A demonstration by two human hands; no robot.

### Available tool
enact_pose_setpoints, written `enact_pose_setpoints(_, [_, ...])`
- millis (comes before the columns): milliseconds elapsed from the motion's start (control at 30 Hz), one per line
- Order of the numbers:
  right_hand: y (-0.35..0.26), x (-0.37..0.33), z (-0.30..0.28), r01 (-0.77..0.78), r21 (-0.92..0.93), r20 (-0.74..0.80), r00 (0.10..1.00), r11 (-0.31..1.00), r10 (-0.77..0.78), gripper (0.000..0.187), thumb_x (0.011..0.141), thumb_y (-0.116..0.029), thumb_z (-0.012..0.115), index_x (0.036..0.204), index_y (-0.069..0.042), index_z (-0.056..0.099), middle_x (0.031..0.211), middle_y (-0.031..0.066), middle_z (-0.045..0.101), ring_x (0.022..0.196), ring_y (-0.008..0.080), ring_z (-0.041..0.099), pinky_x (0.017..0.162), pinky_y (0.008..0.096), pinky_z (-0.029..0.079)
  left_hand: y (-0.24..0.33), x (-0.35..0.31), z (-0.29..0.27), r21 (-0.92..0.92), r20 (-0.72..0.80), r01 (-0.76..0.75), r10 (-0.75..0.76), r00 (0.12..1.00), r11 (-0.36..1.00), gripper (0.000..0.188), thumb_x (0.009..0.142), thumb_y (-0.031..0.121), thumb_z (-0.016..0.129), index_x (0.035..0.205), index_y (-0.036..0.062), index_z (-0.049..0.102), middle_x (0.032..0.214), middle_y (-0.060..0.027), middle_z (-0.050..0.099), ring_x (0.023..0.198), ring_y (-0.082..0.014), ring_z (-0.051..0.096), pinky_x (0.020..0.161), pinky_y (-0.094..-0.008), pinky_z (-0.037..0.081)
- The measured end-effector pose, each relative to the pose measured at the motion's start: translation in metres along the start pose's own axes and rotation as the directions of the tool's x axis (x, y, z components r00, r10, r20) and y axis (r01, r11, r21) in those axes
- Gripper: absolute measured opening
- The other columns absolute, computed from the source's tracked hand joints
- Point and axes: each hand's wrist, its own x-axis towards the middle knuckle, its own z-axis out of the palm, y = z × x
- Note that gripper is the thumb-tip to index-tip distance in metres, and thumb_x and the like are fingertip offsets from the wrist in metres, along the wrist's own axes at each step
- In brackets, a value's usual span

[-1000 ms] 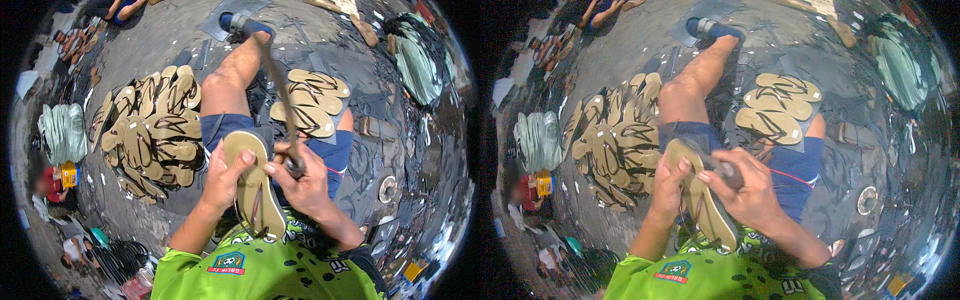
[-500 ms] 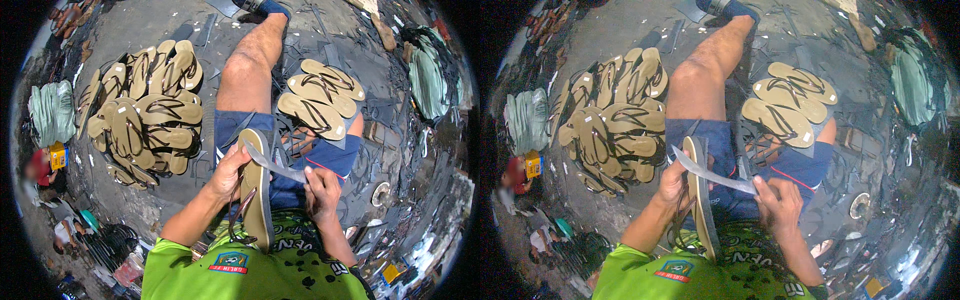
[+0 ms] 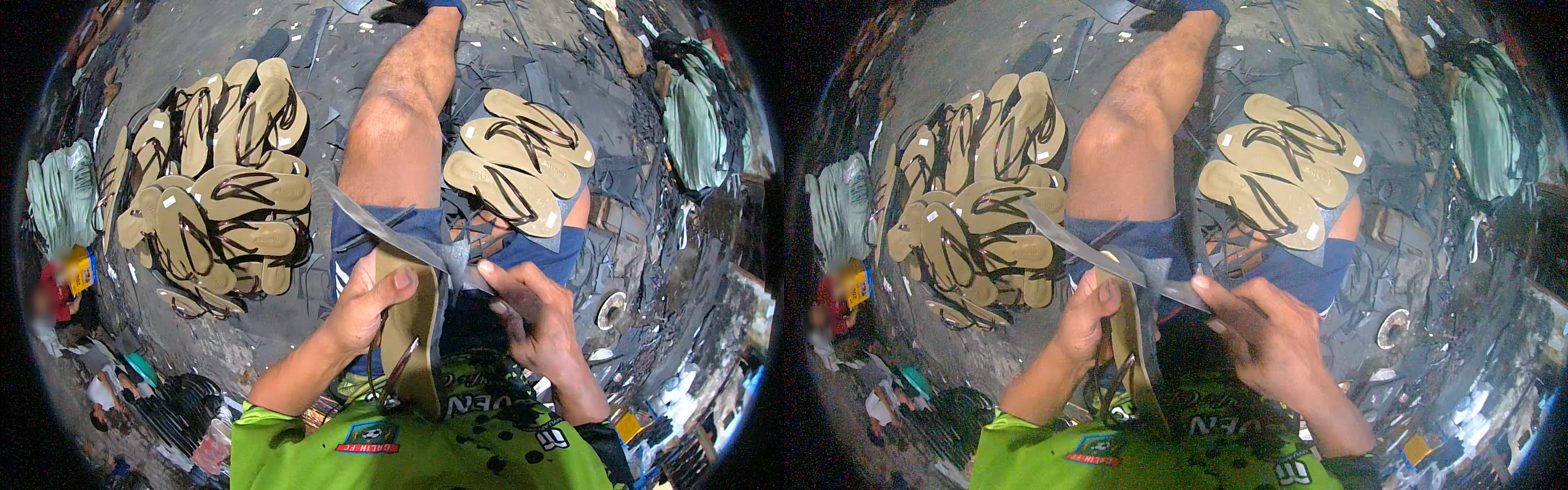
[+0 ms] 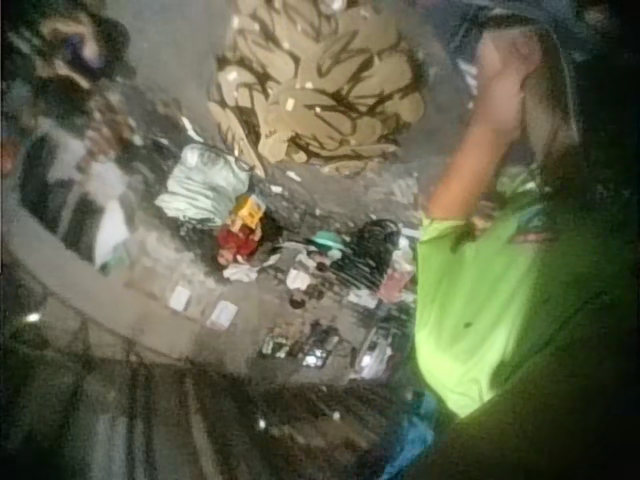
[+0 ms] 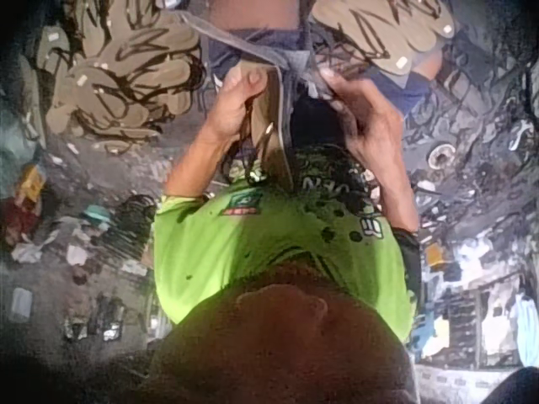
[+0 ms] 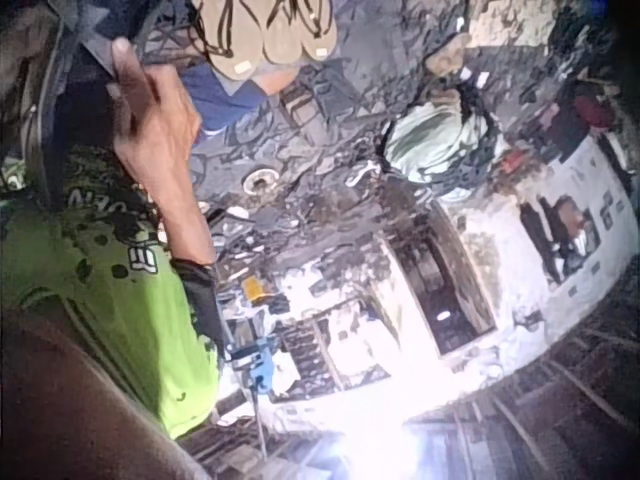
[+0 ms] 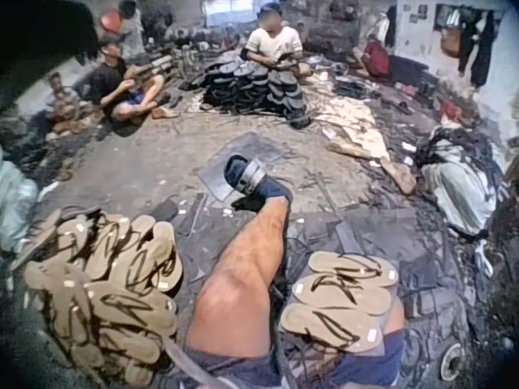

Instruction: The person sits on the ground and uses a knife to trim the edges of flip-flop soles. They repeatedly pick up a flip-flop, cut along its perimeter, and place it aside. The process continues with multiple flip-flops in a repetitive manner.

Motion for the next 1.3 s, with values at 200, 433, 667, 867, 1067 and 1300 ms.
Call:
enact_pose_setpoints(200, [0.016,-0.003,-0.008,0.067,-0.015,0.004,0.998,0.998,-0.067,0.051,0.071,-0.008,0.071,0.120,-0.015,0.064,0.079,0.0064,0.056,0.065,0.0256,0.058,0.059,0.0374,0.048,-0.002,0.005,-0.004,-0.110,0.042,0.062,-0.057,0.997,0.992,0.048,0.087,0.031,0.067,0.122,0.0048,0.047,0.102,-0.0051,0.060,0.090,-0.0150,0.060,0.079,-0.0298,0.050])
enact_pose_setpoints(433, [0.025,0.003,-0.021,0.101,-0.050,0.132,0.987,0.994,-0.093,0.050,0.073,-0.014,0.071,0.122,-0.016,0.063,0.083,0.0078,0.058,0.067,0.0264,0.058,0.060,0.0374,0.049,0.001,0.004,-0.007,0.008,-0.016,0.075,-0.075,0.997,0.997,0.049,0.085,0.031,0.067,0.119,0.0038,0.043,0.096,-0.0130,0.062,0.079,-0.0249,0.064,0.070,-0.0384,0.055])
enact_pose_setpoints(667, [0.030,-0.007,-0.020,0.074,0.045,0.102,0.992,0.996,-0.078,0.049,0.077,-0.017,0.071,0.125,-0.018,0.062,0.085,0.0112,0.061,0.073,0.0307,0.061,0.065,0.0410,0.051,0.003,0.001,-0.004,-0.019,-0.047,0.046,-0.047,0.998,0.999,0.042,0.086,0.029,0.066,0.115,0.0013,0.052,0.099,-0.0062,0.064,0.090,-0.0145,0.062,0.081,-0.0292,0.050])
enact_pose_setpoints(867, [0.032,-0.004,-0.010,0.029,0.016,0.016,0.999,0.999,-0.029,0.050,0.080,-0.017,0.069,0.128,-0.020,0.059,0.074,0.0100,0.056,0.062,0.0305,0.057,0.056,0.0421,0.049,0.007,0.007,0.007,0.027,-0.065,0.076,-0.074,0.995,0.997,0.041,0.086,0.029,0.066,0.113,0.0012,0.054,0.097,-0.0065,0.065,0.085,-0.0137,0.064,0.078,-0.0278,0.051])
enact_pose_setpoints(1067, [0.026,0.020,-0.024,0.067,0.074,0.107,0.991,0.995,-0.075,0.047,0.085,-0.014,0.065,0.131,-0.020,0.056,0.071,0.0094,0.054,0.059,0.0300,0.055,0.050,0.0404,0.046,0.012,0.009,0.015,0.110,-0.073,0.064,-0.056,0.996,0.992,0.033,0.087,0.027,0.066,0.106,0.0018,0.058,0.088,-0.0034,0.065,0.077,-0.0096,0.061,0.068,-0.0242,0.049])
enact_pose_setpoints(1300, [0.033,0.039,-0.042,0.144,0.140,0.226,0.959,0.980,-0.173,0.036,0.091,-0.019,0.058,0.127,-0.020,0.057,0.072,0.0113,0.055,0.060,0.0326,0.058,0.052,0.0423,0.047,0.008,0.008,0.017,0.203,-0.060,0.100,-0.089,0.994,0.974,0.031,0.088,0.028,0.066,0.104,0.0012,0.060,0.086,-0.0025,0.066,0.074,-0.0086,0.061,0.067,-0.0229,0.048])
